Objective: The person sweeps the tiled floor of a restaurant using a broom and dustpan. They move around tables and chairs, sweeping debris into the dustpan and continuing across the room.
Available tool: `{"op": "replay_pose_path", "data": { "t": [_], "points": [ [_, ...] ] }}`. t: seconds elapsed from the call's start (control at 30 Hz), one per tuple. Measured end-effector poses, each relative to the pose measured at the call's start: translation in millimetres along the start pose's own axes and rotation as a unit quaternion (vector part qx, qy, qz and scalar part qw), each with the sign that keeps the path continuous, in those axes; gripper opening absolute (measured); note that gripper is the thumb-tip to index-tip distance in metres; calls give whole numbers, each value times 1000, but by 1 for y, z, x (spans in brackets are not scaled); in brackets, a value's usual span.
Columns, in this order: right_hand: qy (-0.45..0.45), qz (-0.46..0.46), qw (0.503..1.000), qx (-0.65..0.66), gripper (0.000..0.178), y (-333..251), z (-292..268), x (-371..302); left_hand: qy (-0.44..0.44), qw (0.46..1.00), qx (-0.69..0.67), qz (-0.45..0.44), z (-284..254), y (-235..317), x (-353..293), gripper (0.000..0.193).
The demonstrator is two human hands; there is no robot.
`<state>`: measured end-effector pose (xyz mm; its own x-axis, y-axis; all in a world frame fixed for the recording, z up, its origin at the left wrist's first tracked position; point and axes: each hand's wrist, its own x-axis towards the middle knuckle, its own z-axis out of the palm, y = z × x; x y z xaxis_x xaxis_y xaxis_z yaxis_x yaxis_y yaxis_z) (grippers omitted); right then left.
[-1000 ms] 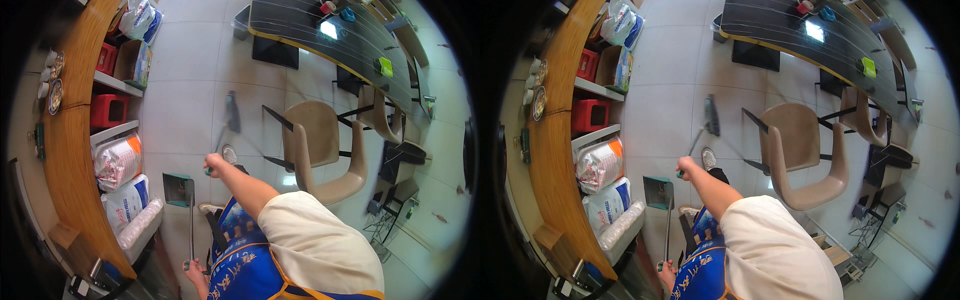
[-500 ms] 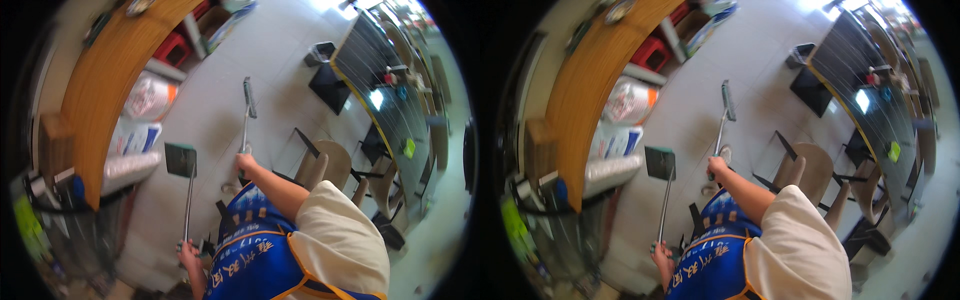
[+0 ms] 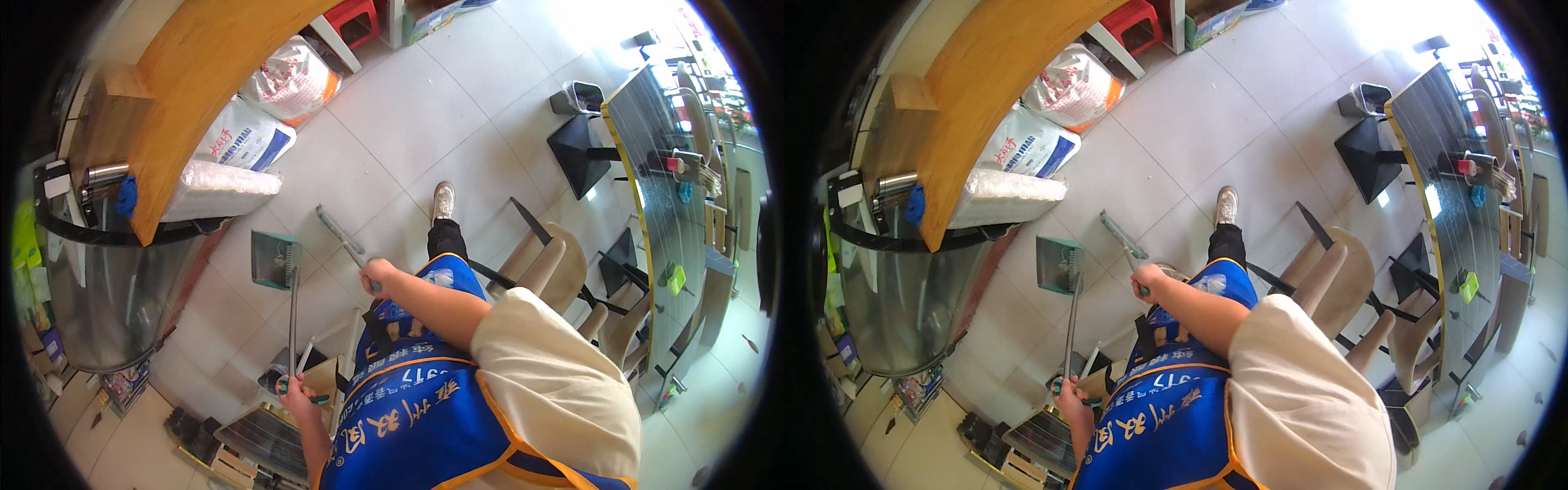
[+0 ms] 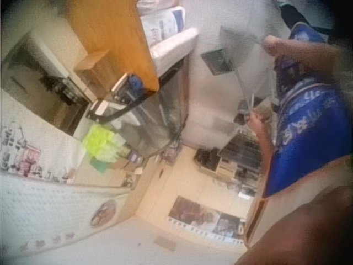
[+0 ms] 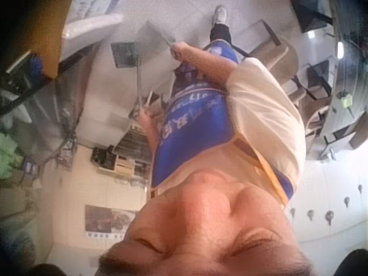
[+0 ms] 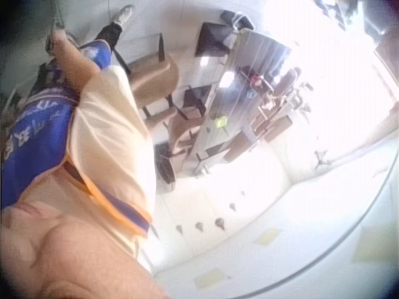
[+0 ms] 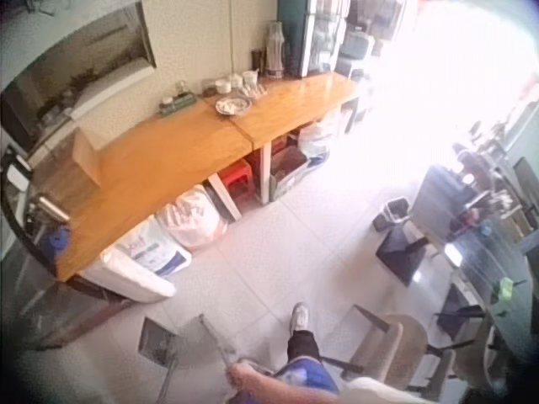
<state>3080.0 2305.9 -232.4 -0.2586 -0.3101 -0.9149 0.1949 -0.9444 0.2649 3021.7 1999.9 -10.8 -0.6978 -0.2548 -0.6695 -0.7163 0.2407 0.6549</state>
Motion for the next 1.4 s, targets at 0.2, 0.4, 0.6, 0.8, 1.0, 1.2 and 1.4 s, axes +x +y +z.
{"op": "replay_pose_path", "data": {
  "t": [0.2, 0.4, 0.6, 0.8, 1.0, 1.2, 1.4],
  "points": [
    [-11, -164, 977, -134, 13, -110, -35, 9, 59, 997, 51, -20, 49, 5, -9, 27],
    [8, -102, 968, 230, 15, -338, -132, -101, 86, 993, 65, -36, 117, 6, -22, 16],
    [107, -260, 946, 162, 20, -546, -171, -189, 95, 991, 40, -83, 179, -2, -59, 10],
    [169, -362, 915, 60, 11, -598, -185, -156, 68, 994, 34, -83, 206, -3, -86, 24],
    [214, -337, 911, -105, 15, -526, -202, -145, 71, 992, -11, -100, 202, -17, -82, 19],
    [151, -185, 964, -119, 15, -365, -138, -142, 112, 983, -65, -133, 160, -49, -51, 12],
    [66, -25, 990, -123, 18, -212, -46, -136, 116, 976, -112, -149, 105, -66, -7, 10]
  ]
}}
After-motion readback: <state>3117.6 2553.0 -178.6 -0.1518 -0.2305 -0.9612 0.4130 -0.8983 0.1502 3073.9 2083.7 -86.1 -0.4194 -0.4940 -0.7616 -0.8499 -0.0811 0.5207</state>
